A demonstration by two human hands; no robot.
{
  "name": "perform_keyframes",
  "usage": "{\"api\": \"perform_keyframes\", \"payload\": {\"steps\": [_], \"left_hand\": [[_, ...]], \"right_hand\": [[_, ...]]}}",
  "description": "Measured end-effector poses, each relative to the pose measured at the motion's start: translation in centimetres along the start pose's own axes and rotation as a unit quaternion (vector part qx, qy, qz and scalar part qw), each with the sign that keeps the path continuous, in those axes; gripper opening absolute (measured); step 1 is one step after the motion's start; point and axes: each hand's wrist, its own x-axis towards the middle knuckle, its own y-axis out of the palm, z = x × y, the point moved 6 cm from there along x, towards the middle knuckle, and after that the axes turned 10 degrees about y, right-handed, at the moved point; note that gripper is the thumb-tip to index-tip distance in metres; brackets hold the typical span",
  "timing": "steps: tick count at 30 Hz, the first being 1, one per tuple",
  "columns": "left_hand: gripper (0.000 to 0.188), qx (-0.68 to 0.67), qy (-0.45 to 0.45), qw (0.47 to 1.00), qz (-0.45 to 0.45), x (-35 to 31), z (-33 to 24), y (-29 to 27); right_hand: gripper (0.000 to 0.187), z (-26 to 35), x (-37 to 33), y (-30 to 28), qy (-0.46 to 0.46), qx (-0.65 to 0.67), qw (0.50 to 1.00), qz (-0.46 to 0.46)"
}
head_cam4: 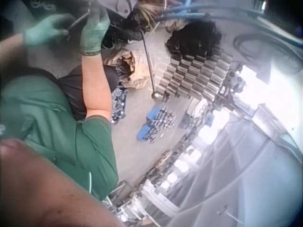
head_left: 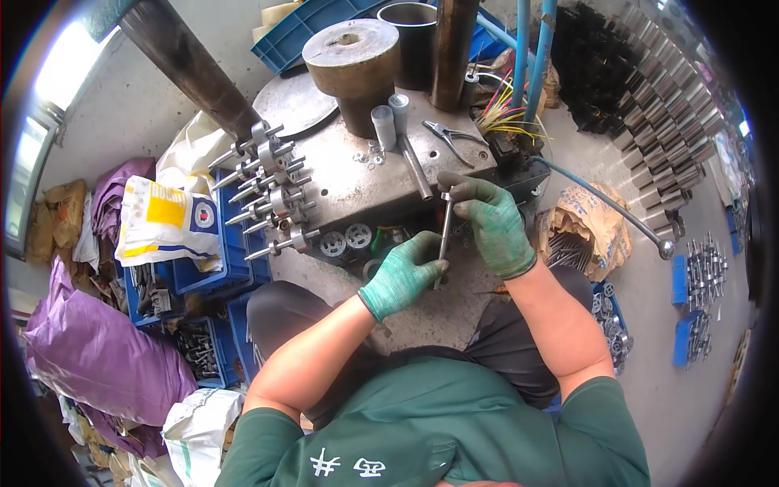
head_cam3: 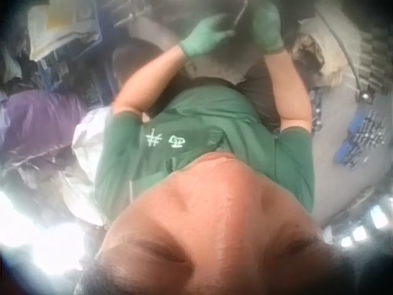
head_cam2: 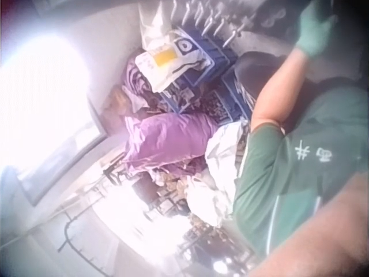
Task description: The person uses a vertical industrial press to assemble metal components, placing gears and shafts into a die and operating the press handle multiple times.
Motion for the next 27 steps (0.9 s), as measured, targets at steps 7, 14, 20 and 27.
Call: {"api": "perform_keyframes", "payload": {"steps": [7, 14, 20, 27], "left_hand": [[0.033, -0.075, 0.003, 0.997, 0.01, 0.1, 1.5, -0.2], [0.04, -0.006, 0.056, 0.998, -0.008, -0.3, 1.1, -0.8], [0.042, 0.012, 0.094, 0.995, -0.014, -0.7, 1.0, -1.0], [0.043, 0.0, 0.07, 0.995, -0.064, -1.5, 0.6, -1.1]], "right_hand": [[0.034, -0.8, -0.1, 1.4, 0.101, 0.083, 0.991, -0.018], [0.041, -0.6, -0.4, 2.8, 0.092, 0.045, 0.995, -0.006], [0.047, 0.1, -0.7, 3.1, 0.035, -0.063, 0.997, -0.015], [0.037, -1.6, -1.0, 4.1, 0.032, 0.006, 0.999, 0.034]]}}
